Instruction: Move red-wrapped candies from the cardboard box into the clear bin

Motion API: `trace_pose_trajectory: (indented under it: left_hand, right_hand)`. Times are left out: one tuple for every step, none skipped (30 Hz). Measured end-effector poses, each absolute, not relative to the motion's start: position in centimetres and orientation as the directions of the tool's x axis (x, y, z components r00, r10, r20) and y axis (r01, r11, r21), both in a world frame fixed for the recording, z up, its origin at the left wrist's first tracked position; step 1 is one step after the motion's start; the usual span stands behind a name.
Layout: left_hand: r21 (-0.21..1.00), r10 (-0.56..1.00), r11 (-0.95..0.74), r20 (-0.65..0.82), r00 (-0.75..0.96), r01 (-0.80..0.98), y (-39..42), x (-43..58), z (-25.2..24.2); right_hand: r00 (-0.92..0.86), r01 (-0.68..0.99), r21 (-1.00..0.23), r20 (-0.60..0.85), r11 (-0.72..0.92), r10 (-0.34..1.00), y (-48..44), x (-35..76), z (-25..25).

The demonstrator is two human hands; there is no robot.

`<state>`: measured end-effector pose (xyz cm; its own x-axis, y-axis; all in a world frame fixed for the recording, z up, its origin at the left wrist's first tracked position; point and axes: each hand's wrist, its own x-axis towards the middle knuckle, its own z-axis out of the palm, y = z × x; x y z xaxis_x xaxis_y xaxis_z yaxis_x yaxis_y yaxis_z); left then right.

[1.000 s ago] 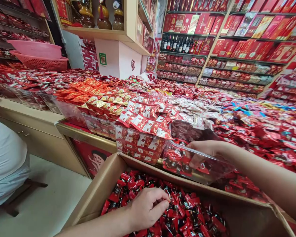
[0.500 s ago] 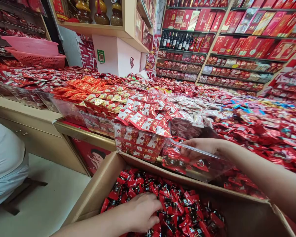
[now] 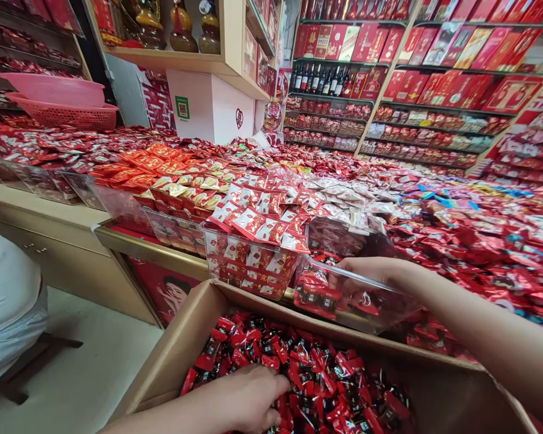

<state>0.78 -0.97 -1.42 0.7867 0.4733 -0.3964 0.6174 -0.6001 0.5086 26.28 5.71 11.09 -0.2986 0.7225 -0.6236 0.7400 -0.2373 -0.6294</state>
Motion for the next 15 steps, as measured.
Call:
trace_pose_trajectory:
  left_hand:
    - [0.492, 0.483, -0.609, -0.393, 0.783, 0.622, -1.0, 0.8, -1.4]
    - [0.476, 0.493, -0.618, -0.386, 0.78, 0.626, -1.1, 0.8, -1.5]
    - [0.462, 0.499, -0.629, -0.377, 0.78, 0.625, -1.1, 0.8, -1.5]
    - [0.456, 0.501, -0.636, -0.37, 0.782, 0.623, -1.2, 0.8, -1.6]
    - [0.453, 0.498, -0.642, -0.366, 0.786, 0.619, -1.2, 0.8, -1.8]
    - [0.45, 0.493, -0.65, -0.363, 0.79, 0.612, -1.3, 0.9, -2.0]
    - [0.449, 0.486, -0.659, -0.358, 0.797, 0.604, -1.3, 1.0, -2.2]
    - [0.447, 0.478, -0.671, -0.348, 0.806, 0.591, -1.3, 1.1, -2.4]
    - [0.446, 0.465, -0.689, -0.332, 0.82, 0.571, -1.3, 1.2, -2.7]
    - [0.442, 0.448, -0.713, -0.31, 0.838, 0.545, -1.2, 1.2, -2.9]
    - [0.433, 0.426, -0.74, -0.291, 0.856, 0.516, -1.2, 1.3, -3.1]
    - [0.42, 0.407, -0.763, -0.28, 0.87, 0.492, -1.1, 1.3, -3.3]
    - [0.409, 0.392, -0.777, -0.28, 0.876, 0.479, -1.0, 1.4, -3.4]
    - [0.401, 0.388, -0.782, -0.286, 0.876, 0.477, -1.0, 1.4, -3.3]
    - [0.401, 0.395, -0.776, -0.292, 0.871, 0.486, -0.9, 1.4, -3.1]
  right_hand:
    - [-0.322, 0.743, -0.632, -0.624, -0.218, 0.712, 5.8, 26.3, 11.1]
    - [-0.343, 0.748, -0.633, -0.625, -0.198, 0.701, 5.9, 26.3, 11.2]
    - [-0.36, 0.753, -0.633, -0.626, -0.181, 0.691, 5.9, 26.3, 11.3]
    - [-0.371, 0.756, -0.632, -0.628, -0.17, 0.684, 6.0, 26.3, 11.3]
    - [-0.371, 0.761, -0.628, -0.63, -0.165, 0.682, 6.0, 26.3, 11.4]
    - [-0.363, 0.764, -0.624, -0.626, -0.164, 0.69, 6.0, 26.2, 11.4]
    - [-0.352, 0.766, -0.621, -0.62, -0.165, 0.701, 6.0, 26.2, 11.4]
    - [-0.339, 0.765, -0.621, -0.613, -0.169, 0.714, 5.9, 26.1, 11.5]
    - [-0.326, 0.763, -0.622, -0.605, -0.175, 0.726, 5.9, 26.1, 11.5]
    - [-0.314, 0.761, -0.623, -0.599, -0.183, 0.736, 5.8, 26.0, 11.6]
    - [-0.306, 0.757, -0.625, -0.595, -0.189, 0.743, 5.8, 26.0, 11.6]
    - [-0.3, 0.751, -0.63, -0.591, -0.196, 0.748, 5.8, 26.0, 11.6]
    - [-0.295, 0.744, -0.636, -0.589, -0.206, 0.752, 5.8, 26.0, 11.5]
    - [-0.292, 0.737, -0.641, -0.589, -0.216, 0.753, 5.8, 26.0, 11.5]
    - [-0.291, 0.73, -0.645, -0.592, -0.225, 0.752, 5.9, 26.1, 11.4]
